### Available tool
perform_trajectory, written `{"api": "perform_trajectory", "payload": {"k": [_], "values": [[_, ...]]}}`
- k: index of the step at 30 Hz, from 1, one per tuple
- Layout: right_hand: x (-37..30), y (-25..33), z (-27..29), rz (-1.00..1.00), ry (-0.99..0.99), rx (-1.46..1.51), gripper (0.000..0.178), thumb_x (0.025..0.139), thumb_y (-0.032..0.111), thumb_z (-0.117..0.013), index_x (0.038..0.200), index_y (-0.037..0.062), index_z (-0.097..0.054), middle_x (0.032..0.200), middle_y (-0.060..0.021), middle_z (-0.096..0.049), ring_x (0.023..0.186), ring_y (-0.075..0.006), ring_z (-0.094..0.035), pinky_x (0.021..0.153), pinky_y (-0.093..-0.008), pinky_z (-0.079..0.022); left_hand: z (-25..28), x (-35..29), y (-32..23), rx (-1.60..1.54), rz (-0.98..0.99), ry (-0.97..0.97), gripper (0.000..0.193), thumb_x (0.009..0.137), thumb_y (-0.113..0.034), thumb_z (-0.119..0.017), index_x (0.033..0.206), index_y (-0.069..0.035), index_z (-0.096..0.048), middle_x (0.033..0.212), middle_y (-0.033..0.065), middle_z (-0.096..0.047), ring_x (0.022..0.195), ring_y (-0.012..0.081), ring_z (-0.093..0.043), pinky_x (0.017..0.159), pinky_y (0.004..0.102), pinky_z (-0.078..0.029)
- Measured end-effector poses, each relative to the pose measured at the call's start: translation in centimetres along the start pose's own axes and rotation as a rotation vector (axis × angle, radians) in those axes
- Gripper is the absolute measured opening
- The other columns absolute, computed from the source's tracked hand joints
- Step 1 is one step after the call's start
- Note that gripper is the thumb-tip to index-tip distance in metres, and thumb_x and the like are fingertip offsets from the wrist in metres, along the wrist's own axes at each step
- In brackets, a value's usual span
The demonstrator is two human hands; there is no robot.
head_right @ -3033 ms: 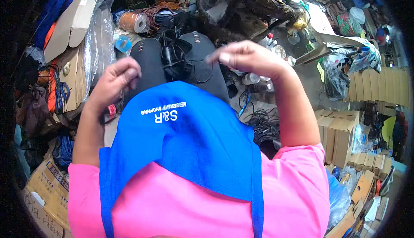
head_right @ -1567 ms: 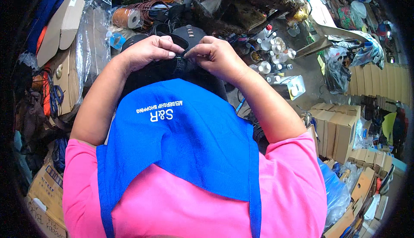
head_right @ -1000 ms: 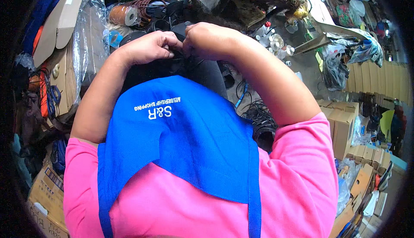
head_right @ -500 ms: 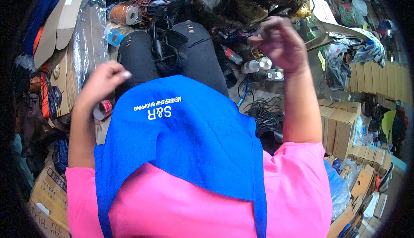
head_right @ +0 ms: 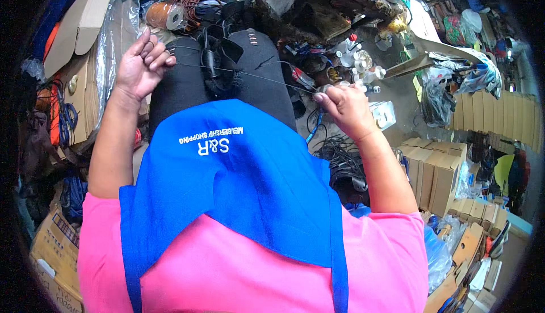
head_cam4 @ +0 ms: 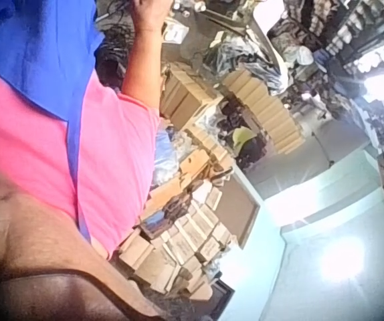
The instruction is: Insert and thread laces through the eyelets of a black shoe.
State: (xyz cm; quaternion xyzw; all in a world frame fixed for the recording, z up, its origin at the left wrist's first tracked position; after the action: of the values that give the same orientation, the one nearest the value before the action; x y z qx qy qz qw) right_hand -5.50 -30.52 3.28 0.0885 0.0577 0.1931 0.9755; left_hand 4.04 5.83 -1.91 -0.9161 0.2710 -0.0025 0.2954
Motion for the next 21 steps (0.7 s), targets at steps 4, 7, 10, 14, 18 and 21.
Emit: {"api": "perform_trajectory", "payload": {"k": [4, 7, 10, 14, 18, 21], "values": [[-1.8, -5.6, -2.3, -0.506, -0.041, 1.498, 0.040, 0.092, 0.040, -0.048, 0.113, 0.0086, -0.062, 0.091, -0.0045, -0.061, 0.085, -0.0181, -0.056, 0.076, -0.0323, -0.042, 3.8, -1.8, -4.8, 0.856, 0.016, -0.555, 0.039, 0.096, -0.037, -0.047, 0.086, -0.004, -0.063, 0.098, 0.0139, -0.066, 0.095, 0.0249, -0.063, 0.084, 0.0373, -0.046], [1.0, -6.8, 2.0, -0.364, -0.356, 0.890, 0.047, 0.090, 0.039, -0.055, 0.125, 0.0077, -0.056, 0.105, -0.0034, -0.059, 0.103, -0.0162, -0.053, 0.092, -0.0299, -0.041, 6.4, -1.2, -8.1, 1.397, -0.322, -0.409, 0.043, 0.092, -0.038, -0.052, 0.104, 0.001, -0.064, 0.099, 0.0133, -0.067, 0.090, 0.0264, -0.065, 0.081, 0.0366, -0.048], [7.2, 1.8, 4.6, -0.130, -0.202, 0.816, 0.046, 0.083, 0.032, -0.066, 0.121, 0.0071, -0.059, 0.112, -0.0085, -0.062, 0.098, -0.0179, -0.059, 0.083, -0.0299, -0.047, 2.6, 3.8, -6.1, 1.821, -0.252, -0.325, 0.043, 0.089, -0.038, -0.056, 0.099, 0.003, -0.066, 0.094, 0.0164, -0.068, 0.085, 0.0254, -0.065, 0.076, 0.0367, -0.049], [12.5, 11.0, 2.7, -0.067, 0.248, 0.352, 0.033, 0.082, 0.031, -0.069, 0.105, 0.0082, -0.067, 0.074, -0.0048, -0.063, 0.070, -0.0108, -0.059, 0.066, -0.0277, -0.048, -0.3, 10.0, -1.2, 2.172, 0.233, -0.256, 0.061, 0.075, -0.056, -0.062, 0.096, 0.000, -0.068, 0.092, 0.0217, -0.067, 0.089, 0.0323, -0.064, 0.079, 0.0397, -0.049], [14.2, 9.5, -0.9, -0.002, 0.290, 0.318, 0.037, 0.073, 0.039, -0.071, 0.086, 0.0051, -0.070, 0.074, -0.0150, -0.067, 0.072, -0.0254, -0.066, 0.069, -0.0357, -0.051, -1.6, 10.4, 1.1, 2.249, 0.292, -0.398, 0.056, 0.066, -0.050, -0.068, 0.097, -0.003, -0.069, 0.099, 0.0176, -0.067, 0.094, 0.0327, -0.064, 0.084, 0.0392, -0.050], [12.6, 7.1, -2.2, -0.177, 0.291, 0.414, 0.038, 0.076, 0.041, -0.069, 0.079, 0.0024, -0.067, 0.066, -0.0146, -0.062, 0.062, -0.0231, -0.061, 0.061, -0.0368, -0.048, -0.4, 10.4, 0.5, 2.231, 0.326, -0.331, 0.047, 0.066, -0.042, -0.068, 0.092, -0.003, -0.070, 0.092, 0.0177, -0.068, 0.089, 0.0308, -0.066, 0.081, 0.0385, -0.051]]}}
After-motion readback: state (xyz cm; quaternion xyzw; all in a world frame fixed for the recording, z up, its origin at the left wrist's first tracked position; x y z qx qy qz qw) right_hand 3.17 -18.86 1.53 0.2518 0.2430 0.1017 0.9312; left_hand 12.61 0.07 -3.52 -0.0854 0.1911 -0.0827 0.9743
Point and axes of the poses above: each hand's wrist, its own x-axis towards the middle knuckle, its own z-axis out of the back of the hand, y = z × x, the point moved 6 cm from there along x, towards the middle knuckle
